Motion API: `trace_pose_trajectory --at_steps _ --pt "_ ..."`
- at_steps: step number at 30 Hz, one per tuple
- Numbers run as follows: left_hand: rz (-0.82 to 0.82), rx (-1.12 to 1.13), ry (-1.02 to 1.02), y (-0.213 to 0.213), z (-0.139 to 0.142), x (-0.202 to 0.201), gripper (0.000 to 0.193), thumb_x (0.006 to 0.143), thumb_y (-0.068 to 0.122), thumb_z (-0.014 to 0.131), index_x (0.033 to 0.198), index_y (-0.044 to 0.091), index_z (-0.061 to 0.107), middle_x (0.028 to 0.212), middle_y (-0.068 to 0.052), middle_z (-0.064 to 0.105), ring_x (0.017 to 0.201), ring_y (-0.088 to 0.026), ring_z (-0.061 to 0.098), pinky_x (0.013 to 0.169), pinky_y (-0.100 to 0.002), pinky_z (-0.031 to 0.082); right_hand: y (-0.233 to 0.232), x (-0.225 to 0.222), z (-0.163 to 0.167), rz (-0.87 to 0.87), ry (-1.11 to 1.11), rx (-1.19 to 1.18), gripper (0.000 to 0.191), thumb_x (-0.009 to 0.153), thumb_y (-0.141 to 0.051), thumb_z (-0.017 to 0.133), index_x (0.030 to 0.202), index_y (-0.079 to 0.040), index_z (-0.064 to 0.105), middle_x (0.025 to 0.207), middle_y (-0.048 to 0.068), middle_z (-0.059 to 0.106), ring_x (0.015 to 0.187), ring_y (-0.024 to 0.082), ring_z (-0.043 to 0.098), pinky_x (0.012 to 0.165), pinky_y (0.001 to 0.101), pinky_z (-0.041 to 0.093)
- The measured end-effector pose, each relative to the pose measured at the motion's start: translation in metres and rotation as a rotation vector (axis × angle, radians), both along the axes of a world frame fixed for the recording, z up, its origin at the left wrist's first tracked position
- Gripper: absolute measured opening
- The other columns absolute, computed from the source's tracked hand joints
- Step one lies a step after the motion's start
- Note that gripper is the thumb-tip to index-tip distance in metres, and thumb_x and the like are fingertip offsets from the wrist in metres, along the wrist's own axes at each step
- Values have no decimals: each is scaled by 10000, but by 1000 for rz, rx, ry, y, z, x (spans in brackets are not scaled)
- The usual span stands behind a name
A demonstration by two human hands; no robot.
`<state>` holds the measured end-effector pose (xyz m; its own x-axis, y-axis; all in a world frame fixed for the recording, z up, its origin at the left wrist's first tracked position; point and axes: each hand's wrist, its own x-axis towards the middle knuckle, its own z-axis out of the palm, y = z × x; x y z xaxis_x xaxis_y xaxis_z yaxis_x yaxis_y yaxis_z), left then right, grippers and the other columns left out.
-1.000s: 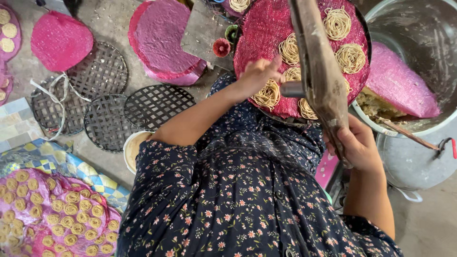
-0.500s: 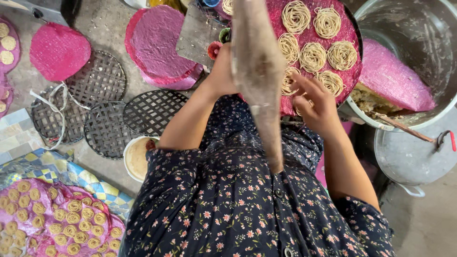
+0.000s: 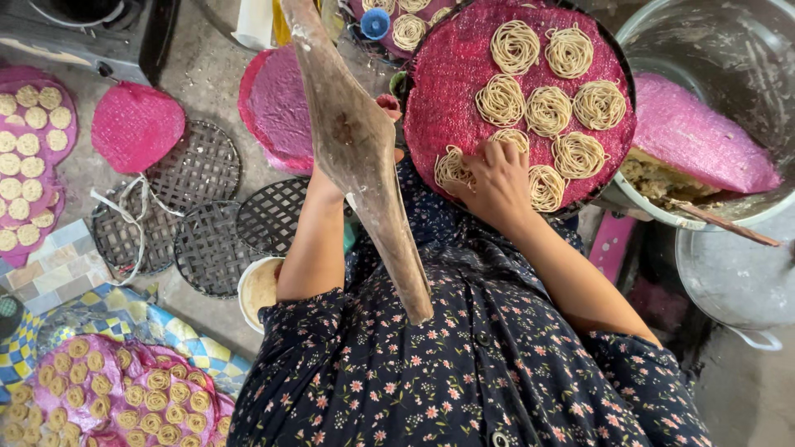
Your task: The person sits on a low chair with a wooden noodle press on their lap. They scoop dough from a bucket into the press with a spatula, press dough through the die by hand to extrude noodle strands, and arrange the extruded noodle nests onto round pink trays.
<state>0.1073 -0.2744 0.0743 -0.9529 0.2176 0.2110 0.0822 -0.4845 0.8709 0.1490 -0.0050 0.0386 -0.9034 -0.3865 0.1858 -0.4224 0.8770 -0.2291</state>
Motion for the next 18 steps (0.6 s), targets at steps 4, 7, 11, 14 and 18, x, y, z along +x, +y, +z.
trace_pose_trajectory --at_steps 4,7,11,14,18 --pt "-13 12 7 5 0 2 454 917 307 803 1243 32 648 1165 -134 721 1001 -232 751 920 -374 612 -1 10 -8 154 23 -93 420 820 -392 781 1040 -62 647 1126 102 642 1097 308 574 996 478 402" --pt "-22 22 10 7 2 3 454 919 289 801 1251 23 643 1172 -142 717 994 -235 752 905 -377 616 -2 12 -13 210 -61 -120 270 865 -262 756 1001 -69 626 1021 93 676 1009 305 627 986 473 422" --pt "-33 24 15 8 5 2 454 922 266 797 1262 11 637 1181 -153 712 985 -239 753 886 -381 622 -4 4 -5 274 -206 -318 178 935 -137 728 1036 -38 619 948 110 676 946 319 660 881 425 503" --pt "-38 30 10 8 6 0 455 924 249 794 1270 2 632 1189 -161 708 978 -242 754 872 -384 626 2 -9 10 119 -549 -632 217 897 -69 743 1084 -34 637 962 96 690 897 275 670 792 373 550" --pt "-46 42 3 8 7 1 456 926 226 790 1280 -10 625 1198 -172 703 968 -246 755 853 -388 631 40 -21 39 -75 -998 -1448 190 934 -6 634 1120 -42 631 1040 69 713 948 176 711 815 342 608"
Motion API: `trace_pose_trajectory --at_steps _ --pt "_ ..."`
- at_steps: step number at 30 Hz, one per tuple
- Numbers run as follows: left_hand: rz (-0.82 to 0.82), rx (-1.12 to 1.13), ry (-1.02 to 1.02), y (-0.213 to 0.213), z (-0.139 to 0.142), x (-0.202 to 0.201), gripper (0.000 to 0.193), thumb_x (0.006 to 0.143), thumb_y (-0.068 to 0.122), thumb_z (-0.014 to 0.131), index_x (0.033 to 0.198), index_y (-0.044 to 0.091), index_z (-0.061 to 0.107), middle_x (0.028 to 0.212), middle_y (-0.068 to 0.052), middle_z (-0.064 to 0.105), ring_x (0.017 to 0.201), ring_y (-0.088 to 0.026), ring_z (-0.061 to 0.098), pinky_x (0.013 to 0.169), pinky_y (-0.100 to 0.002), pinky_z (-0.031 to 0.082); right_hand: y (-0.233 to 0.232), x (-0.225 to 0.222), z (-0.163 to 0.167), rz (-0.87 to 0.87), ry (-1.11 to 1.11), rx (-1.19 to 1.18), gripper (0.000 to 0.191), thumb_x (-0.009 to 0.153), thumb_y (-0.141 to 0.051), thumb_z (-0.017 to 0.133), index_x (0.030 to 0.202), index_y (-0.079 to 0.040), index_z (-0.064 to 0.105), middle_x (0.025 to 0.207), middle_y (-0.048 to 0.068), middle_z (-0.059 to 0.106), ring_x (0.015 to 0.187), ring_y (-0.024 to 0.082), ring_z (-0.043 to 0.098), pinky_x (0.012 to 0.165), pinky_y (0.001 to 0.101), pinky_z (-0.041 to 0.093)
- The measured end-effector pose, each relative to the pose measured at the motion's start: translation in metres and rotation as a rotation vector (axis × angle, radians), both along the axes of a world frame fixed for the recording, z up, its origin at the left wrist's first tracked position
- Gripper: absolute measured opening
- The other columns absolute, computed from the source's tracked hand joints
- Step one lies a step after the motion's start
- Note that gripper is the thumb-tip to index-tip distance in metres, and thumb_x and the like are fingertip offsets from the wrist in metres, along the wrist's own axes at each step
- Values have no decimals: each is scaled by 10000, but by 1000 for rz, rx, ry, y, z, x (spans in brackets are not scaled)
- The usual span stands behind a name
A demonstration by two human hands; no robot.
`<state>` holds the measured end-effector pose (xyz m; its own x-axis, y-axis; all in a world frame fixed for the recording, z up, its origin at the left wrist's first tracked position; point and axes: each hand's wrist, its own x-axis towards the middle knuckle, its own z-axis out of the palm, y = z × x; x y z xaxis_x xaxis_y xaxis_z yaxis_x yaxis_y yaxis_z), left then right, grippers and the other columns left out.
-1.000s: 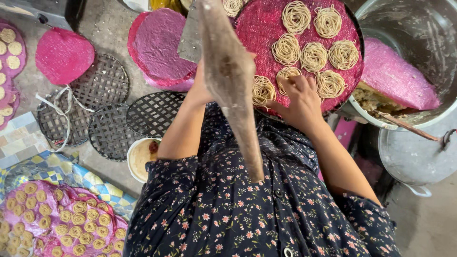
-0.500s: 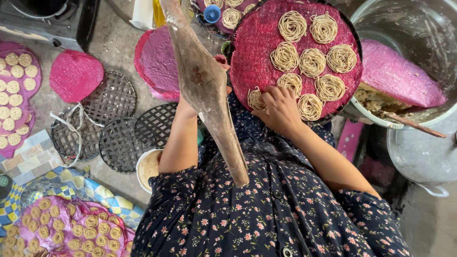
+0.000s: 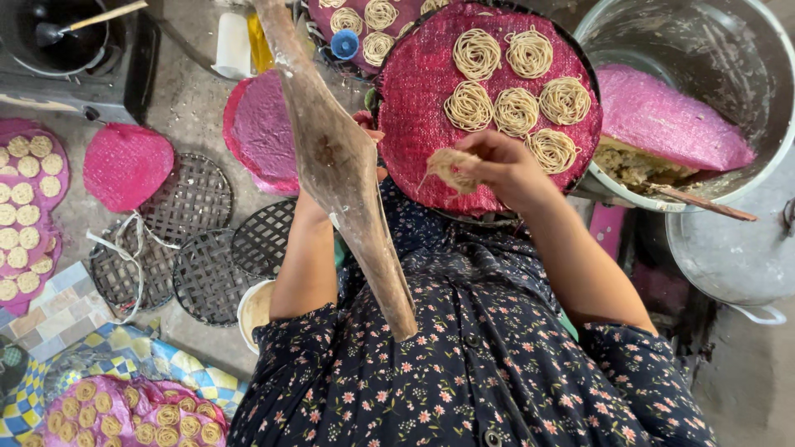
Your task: The person sits on a low chair with a wooden noodle press on their lap. They scoop dough from a bucket into the press with a spatula, press dough through the die by hand to extrude noodle strands, and arrange the extruded noodle nests onto round pink trays.
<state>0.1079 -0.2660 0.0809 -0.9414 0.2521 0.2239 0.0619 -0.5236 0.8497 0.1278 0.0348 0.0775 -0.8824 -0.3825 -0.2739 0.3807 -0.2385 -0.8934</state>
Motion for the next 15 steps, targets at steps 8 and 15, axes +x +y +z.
trace_pose_trajectory --at_steps 8,15 --pt "-50 45 -8 23 -2 3 459 932 180 782 1301 -35 612 1217 -193 692 950 -255 757 815 -396 642 181 24 30 -486 232 -152 107 1021 36 636 1100 6 701 1064 129 718 960 187 713 864 341 603" --pt "-241 71 -180 54 -17 7 464 937 139 776 1319 -56 601 1233 -212 683 933 -262 758 781 -404 651 271 34 -44 -701 206 505 179 1024 -38 734 1191 25 720 996 34 720 874 104 664 813 247 542"
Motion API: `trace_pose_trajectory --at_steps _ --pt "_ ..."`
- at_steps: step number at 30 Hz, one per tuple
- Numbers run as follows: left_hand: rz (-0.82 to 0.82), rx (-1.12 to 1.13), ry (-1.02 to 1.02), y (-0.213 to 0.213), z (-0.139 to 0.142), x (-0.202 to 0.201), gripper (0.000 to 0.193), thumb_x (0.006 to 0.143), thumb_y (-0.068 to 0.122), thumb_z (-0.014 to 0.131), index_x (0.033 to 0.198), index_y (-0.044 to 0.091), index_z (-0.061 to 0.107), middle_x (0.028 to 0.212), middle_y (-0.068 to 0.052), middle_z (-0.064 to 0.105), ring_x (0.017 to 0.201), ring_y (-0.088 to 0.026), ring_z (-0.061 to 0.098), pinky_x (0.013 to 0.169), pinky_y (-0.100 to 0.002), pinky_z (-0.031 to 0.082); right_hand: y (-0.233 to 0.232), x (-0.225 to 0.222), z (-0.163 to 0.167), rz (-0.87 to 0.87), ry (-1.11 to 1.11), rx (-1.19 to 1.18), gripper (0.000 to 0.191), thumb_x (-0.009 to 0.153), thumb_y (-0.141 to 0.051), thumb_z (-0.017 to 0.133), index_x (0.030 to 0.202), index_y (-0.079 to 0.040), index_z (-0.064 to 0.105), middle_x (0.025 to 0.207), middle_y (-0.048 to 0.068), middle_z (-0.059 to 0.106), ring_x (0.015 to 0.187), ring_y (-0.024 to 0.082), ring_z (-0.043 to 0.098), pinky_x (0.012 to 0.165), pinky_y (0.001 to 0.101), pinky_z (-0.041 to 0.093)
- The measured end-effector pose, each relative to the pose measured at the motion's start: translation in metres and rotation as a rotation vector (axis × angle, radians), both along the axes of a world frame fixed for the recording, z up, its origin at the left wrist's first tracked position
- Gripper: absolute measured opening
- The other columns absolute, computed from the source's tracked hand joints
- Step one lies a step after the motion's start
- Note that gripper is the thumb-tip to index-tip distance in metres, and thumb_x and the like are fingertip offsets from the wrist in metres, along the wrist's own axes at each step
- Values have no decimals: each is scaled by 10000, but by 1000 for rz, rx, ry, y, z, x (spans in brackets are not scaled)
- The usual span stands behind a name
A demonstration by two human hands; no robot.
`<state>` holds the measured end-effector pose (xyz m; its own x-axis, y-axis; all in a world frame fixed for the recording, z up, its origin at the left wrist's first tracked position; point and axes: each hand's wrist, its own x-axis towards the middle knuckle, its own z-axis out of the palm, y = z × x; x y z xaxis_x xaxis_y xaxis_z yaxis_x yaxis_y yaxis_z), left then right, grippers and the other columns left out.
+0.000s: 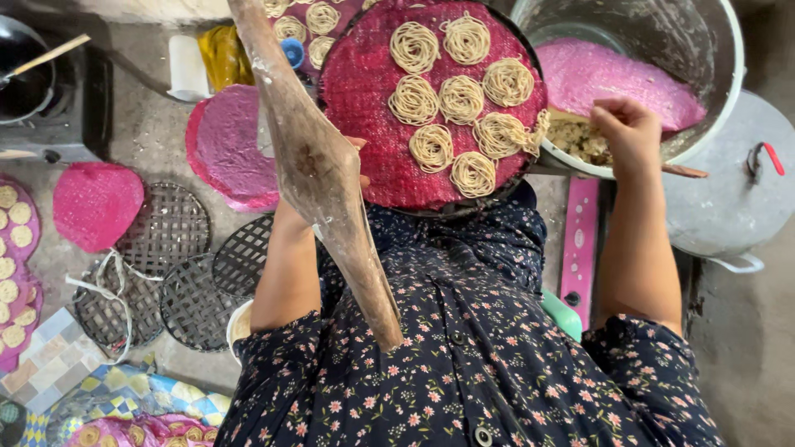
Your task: The person sits on a low chair with a wooden noodle press on their lap. They scoop dough from a bucket into the press with a spatula, press dough through the die by hand to extrude noodle strands, and arrange the extruded noodle nests onto round pink trays.
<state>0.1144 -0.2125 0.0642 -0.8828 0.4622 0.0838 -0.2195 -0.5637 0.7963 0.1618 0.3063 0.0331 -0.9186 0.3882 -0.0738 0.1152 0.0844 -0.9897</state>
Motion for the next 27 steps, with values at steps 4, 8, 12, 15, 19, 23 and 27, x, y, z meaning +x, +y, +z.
trace_pose_trajectory --at_steps 4,8,12,15,19,23,27 --pt "-41 7 -38 12 -8 0 467 939 116 772 1330 -68 594 1243 -223 677 924 -267 759 762 -408 657 -25 12 -12 51 52 157 323 898 -21 790 1213 -16 713 1110 55 676 976 121 662 879 272 571" --pt "-66 -6 -55 19 -6 2 470 942 93 768 1340 -80 588 1252 -233 672 914 -271 760 743 -412 662 -70 16 3 320 199 854 457 815 -55 841 1250 -49 700 1201 131 654 1102 297 644 947 393 534" --pt "-60 -37 -6 20 3 7 476 928 82 780 1331 -82 586 1270 -245 666 924 -272 758 745 -417 668 -92 10 11 414 260 1114 518 797 -84 802 1293 -58 652 1187 167 658 1138 371 596 1025 447 472" --pt "-40 -70 16 18 11 12 479 913 79 793 1315 -80 587 1284 -257 661 938 -274 755 756 -422 671 -93 5 6 456 256 1201 517 841 -106 769 1333 -61 618 1190 155 671 1136 356 598 1020 448 477" --pt "-24 -107 16 16 18 16 474 910 60 788 1312 -92 588 1290 -282 653 937 -284 756 752 -427 672 -86 2 6 431 287 1256 420 907 -63 724 1320 -68 648 1129 136 691 1072 336 650 960 434 531" --pt "-61 14 75 19 24 16 516 889 21 797 1339 -66 560 1313 -290 632 1034 -290 744 819 -454 671 -81 -2 22 275 227 958 266 998 -56 704 1264 -35 695 1081 135 727 919 247 721 855 376 589" --pt "-23 -61 23 23 29 17 513 874 -5 802 1325 -76 569 1295 -296 642 996 -296 748 790 -457 678 -88 -10 37 262 216 652 234 992 -83 729 1218 -26 719 1088 126 751 952 207 751 862 341 613"
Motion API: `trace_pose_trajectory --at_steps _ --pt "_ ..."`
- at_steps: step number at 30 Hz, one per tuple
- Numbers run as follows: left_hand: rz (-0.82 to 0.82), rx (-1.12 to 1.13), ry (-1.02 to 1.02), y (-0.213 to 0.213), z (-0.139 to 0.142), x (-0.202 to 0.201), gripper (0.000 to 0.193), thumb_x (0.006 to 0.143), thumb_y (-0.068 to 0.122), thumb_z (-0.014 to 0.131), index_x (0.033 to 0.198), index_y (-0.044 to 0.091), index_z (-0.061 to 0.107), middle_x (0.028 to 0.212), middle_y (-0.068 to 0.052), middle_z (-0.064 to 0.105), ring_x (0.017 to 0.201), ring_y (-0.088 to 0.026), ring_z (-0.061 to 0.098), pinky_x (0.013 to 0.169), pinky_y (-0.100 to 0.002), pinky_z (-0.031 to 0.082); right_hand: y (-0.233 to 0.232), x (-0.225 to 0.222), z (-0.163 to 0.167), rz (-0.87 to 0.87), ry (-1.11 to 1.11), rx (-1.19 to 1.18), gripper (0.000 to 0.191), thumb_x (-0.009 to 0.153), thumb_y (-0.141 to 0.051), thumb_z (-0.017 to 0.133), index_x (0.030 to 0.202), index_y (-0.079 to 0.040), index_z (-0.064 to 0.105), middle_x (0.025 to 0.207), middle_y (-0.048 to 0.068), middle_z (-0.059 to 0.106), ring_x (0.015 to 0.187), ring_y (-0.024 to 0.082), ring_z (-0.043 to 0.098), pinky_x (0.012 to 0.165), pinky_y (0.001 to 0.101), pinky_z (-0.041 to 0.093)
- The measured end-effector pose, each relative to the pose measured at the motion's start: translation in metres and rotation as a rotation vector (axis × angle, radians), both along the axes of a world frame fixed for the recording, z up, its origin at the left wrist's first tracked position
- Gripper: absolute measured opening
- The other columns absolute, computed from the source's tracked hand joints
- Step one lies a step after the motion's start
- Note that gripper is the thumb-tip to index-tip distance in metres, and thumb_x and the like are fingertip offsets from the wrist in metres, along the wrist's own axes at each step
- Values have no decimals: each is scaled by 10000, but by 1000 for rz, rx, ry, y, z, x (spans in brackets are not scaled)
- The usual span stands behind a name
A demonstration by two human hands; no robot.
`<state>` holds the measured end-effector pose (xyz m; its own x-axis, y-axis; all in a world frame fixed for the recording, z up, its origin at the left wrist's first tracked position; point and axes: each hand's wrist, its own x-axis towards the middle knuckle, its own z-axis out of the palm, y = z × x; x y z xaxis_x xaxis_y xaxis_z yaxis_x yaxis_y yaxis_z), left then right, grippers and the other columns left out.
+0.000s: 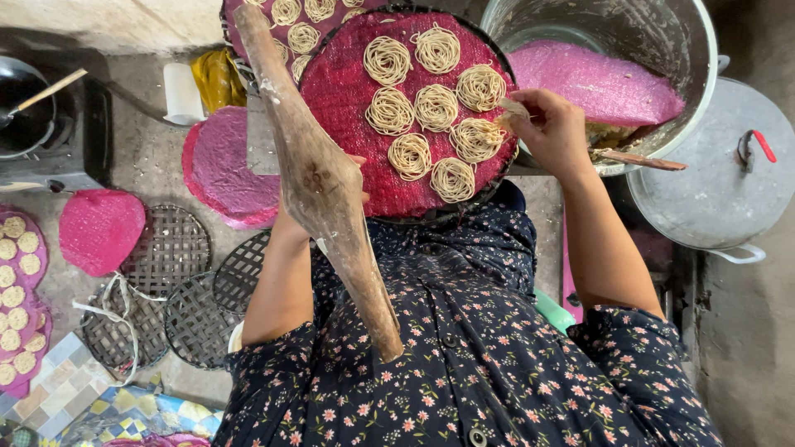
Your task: The person sits on a low chair with a wooden noodle press on their lap. They scoop dough from a bucket into the press with a spatula, press dough through the die by hand to extrude noodle strands, and arrange the extruded noodle nests onto round pink trays.
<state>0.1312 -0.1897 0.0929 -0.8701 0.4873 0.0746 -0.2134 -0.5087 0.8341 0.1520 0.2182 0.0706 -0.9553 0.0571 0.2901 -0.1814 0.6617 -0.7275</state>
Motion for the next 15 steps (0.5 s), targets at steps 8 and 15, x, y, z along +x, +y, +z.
trace_pose_trajectory --at_steps 8,15 --pt "26 -114 -2 -7 8 4 493 880 49 802 1304 -87 589 1233 -288 677 893 -306 750 711 -442 662 -22 -2 -18 32 52 322 240 984 -104 748 1206 -13 727 1127 181 712 995 353 704 903 431 555" --pt "19 -39 -81 -9 4 0 452 900 67 778 1287 -75 593 1233 -277 678 892 -311 764 710 -448 670 -31 -1 -26 13 98 377 272 920 -71 737 1179 7 702 1110 171 683 938 320 703 846 402 578"
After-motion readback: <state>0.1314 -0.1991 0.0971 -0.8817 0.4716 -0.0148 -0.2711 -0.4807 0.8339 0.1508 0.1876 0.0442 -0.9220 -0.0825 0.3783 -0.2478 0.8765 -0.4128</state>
